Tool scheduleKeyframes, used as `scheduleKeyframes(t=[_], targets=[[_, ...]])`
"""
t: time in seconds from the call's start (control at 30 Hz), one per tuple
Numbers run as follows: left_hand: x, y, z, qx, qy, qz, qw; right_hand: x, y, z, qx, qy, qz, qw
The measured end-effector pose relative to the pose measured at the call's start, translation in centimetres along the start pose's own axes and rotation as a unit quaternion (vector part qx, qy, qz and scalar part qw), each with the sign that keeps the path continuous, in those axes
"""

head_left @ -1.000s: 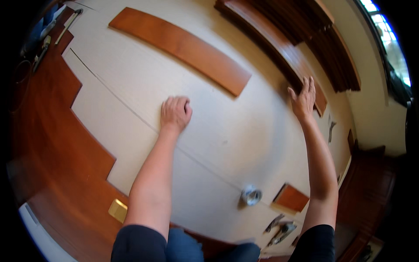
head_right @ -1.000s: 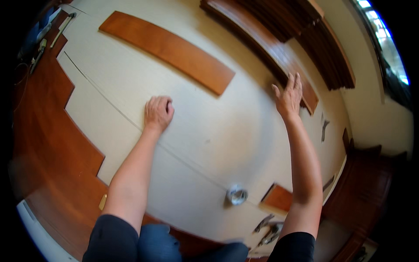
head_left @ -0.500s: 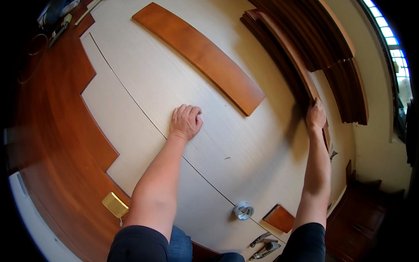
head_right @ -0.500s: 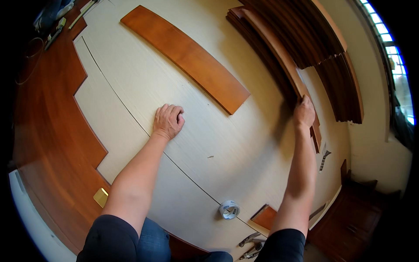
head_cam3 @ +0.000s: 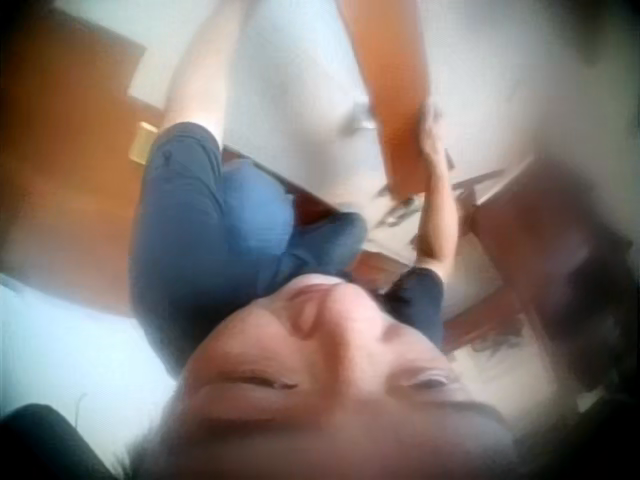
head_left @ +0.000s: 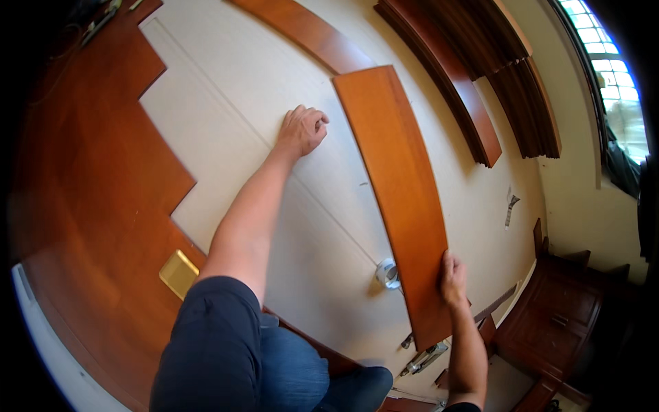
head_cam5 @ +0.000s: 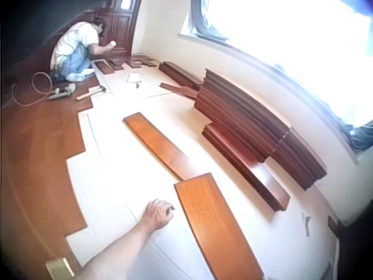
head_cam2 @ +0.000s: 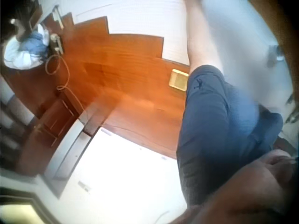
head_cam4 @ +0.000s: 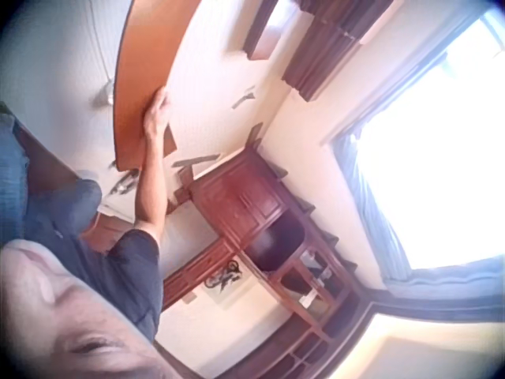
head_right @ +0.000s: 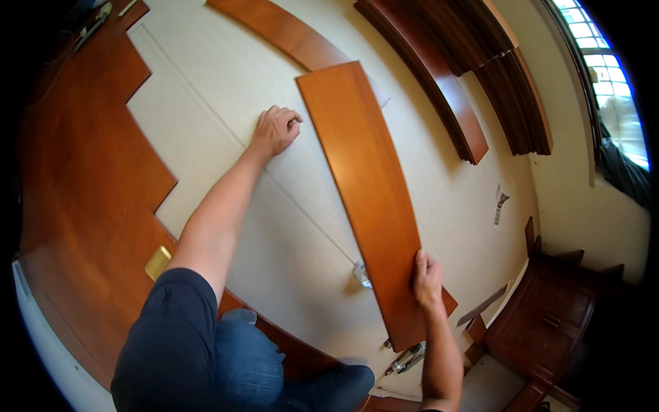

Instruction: The person installs hardwood flooring by applying glue to the subfloor, placing wooden planks, and securing them with a hammer and a nail gun. They use a tapping block to fit the planks tightly together.

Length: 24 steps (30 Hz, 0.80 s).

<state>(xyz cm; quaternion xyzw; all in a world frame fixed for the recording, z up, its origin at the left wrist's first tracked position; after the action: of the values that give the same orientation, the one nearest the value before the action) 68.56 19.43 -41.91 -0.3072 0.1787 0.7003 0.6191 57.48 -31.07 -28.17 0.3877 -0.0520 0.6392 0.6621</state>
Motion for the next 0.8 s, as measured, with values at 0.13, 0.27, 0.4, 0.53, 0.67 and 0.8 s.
scheduleKeyframes(t=[0.13, 0.27, 0.4, 0.53, 0.67, 0.8], targets=[[1.2, 11.7, 0.7, 0.006, 0.279, 0.043, 0.959, -0.2, 8.1, -5.7, 0.025, 0.076, 0.020, 0.997], [-3.3, 30.0, 3.8, 0.118, 0.307, 0.094, 0.940, -2.8, 12.1, -10.9, 0.084, 0.085, 0.001, 0.993], [-5.1, 38.8, 9.4, 0.099, 0.242, 0.038, 0.964, -3.1, 12.3, -18.8, 0.180, 0.129, 0.012, 0.975], [-6.4, 35.8, 11.8, 0.013, 0.114, -0.094, 0.989, -0.3, 12.3, -25.4, 0.190, 0.200, 0.065, 0.959], [-4.5, 31.6, 10.1, 0.006, 0.027, -0.149, 0.989, 3.6, 12.3, -30.4, 0.219, 0.207, 0.068, 0.951], [-1.7, 31.0, 7.3, 0.136, 0.000, -0.137, 0.981, 2.3, 12.0, -33.2, 0.235, 0.188, 0.050, 0.952]])
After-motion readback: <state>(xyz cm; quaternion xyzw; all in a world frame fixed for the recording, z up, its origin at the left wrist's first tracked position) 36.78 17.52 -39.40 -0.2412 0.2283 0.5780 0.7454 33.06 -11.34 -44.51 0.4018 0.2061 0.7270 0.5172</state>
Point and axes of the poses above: each hand's wrist, its own y-axis away from the middle knuckle, its own z-axis out of the back of the hand, x = y × z, the point moved 10 cm from there along -y, towards the middle knuckle, and after that the axes turned 6 degrees about x, right-handed, at the moved point
